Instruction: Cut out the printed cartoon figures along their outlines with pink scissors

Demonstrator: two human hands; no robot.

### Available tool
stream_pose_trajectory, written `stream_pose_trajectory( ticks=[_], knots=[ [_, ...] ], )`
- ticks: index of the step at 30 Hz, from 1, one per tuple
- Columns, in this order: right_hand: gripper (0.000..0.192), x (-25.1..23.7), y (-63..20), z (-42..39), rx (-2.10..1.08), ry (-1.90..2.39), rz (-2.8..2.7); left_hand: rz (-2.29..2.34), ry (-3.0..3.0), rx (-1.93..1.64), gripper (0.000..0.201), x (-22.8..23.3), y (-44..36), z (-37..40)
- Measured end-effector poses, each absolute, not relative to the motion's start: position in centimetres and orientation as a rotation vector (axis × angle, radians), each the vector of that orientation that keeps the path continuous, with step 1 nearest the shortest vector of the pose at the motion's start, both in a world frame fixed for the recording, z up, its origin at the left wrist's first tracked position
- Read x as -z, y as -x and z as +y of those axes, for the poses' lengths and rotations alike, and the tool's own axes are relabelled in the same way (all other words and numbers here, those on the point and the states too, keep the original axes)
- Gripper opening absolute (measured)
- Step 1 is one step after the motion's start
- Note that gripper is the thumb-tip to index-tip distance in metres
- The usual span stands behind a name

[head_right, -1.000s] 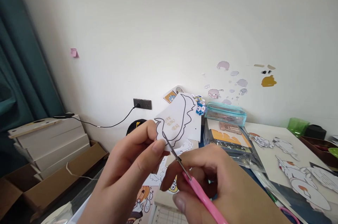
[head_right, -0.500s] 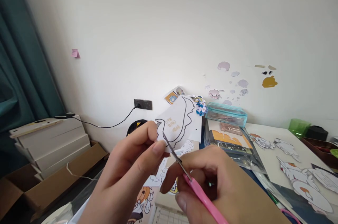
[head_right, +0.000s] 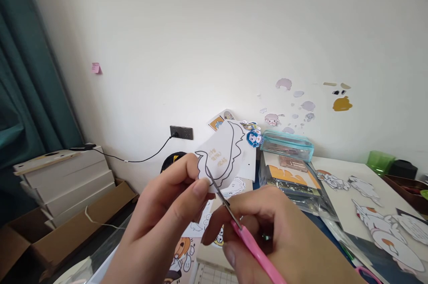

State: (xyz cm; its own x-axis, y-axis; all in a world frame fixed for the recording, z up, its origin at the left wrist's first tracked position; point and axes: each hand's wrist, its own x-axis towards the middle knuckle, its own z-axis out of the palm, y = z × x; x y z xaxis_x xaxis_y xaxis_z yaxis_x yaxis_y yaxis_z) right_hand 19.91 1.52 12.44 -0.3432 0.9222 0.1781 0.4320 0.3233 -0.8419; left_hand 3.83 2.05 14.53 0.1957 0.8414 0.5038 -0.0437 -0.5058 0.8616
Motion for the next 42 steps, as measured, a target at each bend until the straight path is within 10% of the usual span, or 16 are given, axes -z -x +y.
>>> stream_pose_trajectory(
  ticks=[42],
  knots=[
    [0.016, -12.9, -18.9, 1.7, -0.778, 1.160, -2.004, 0.634, -1.762, -1.414, 0.028, -14.0, -3.5, 2.7]
  ],
)
